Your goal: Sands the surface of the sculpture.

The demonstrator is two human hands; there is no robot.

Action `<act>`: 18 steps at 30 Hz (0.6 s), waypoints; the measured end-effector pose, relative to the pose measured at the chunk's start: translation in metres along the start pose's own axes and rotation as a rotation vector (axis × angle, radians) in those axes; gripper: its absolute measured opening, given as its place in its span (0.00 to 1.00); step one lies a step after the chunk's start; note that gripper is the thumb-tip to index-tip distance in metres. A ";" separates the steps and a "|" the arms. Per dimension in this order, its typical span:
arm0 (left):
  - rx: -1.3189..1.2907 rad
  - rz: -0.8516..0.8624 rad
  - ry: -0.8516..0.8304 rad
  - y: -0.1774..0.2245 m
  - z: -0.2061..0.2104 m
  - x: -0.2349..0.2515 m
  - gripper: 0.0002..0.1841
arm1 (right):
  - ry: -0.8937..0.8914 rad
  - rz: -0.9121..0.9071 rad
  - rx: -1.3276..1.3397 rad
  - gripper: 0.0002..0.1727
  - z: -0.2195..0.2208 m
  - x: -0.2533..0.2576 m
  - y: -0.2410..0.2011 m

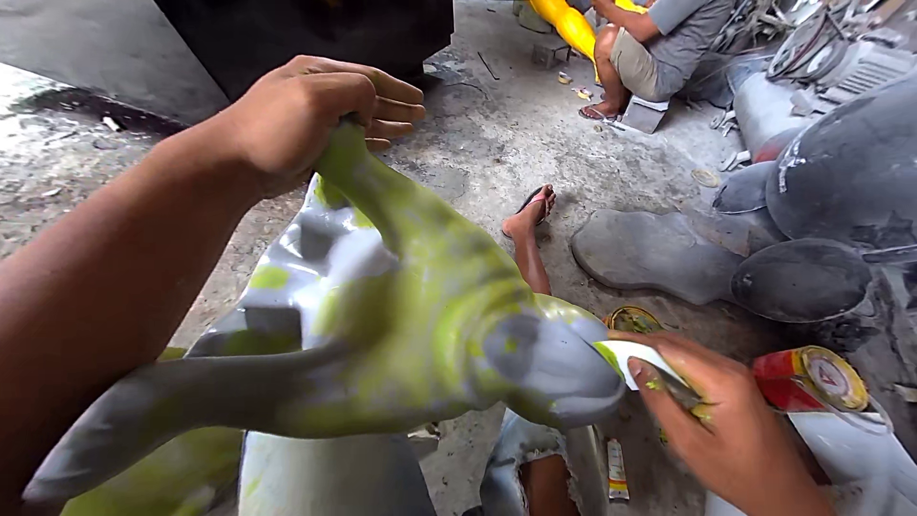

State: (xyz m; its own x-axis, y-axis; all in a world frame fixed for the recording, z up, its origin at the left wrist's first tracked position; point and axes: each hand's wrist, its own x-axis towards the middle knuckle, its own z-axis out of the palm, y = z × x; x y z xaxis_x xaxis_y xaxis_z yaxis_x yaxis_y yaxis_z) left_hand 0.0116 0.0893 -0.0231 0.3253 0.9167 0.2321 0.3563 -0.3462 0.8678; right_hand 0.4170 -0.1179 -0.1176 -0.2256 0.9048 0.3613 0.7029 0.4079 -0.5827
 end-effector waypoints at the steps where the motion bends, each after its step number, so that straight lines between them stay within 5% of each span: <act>1: 0.004 -0.010 0.000 -0.001 0.000 0.002 0.25 | -0.023 -0.011 -0.053 0.17 0.004 -0.001 -0.002; 12: 0.011 -0.070 0.027 -0.003 0.003 0.008 0.24 | -0.022 -0.013 -0.766 0.19 0.078 0.012 -0.038; 18: 0.029 -0.073 0.026 -0.006 0.001 0.009 0.24 | -0.216 -0.085 -0.919 0.16 0.072 0.013 -0.050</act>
State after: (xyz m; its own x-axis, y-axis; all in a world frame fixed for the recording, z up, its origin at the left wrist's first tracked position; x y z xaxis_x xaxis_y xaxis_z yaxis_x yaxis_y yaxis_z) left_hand 0.0131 0.0991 -0.0263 0.2747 0.9444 0.1806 0.4034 -0.2837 0.8700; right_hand 0.3305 -0.1179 -0.1368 -0.3554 0.9173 0.1797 0.9137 0.3005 0.2735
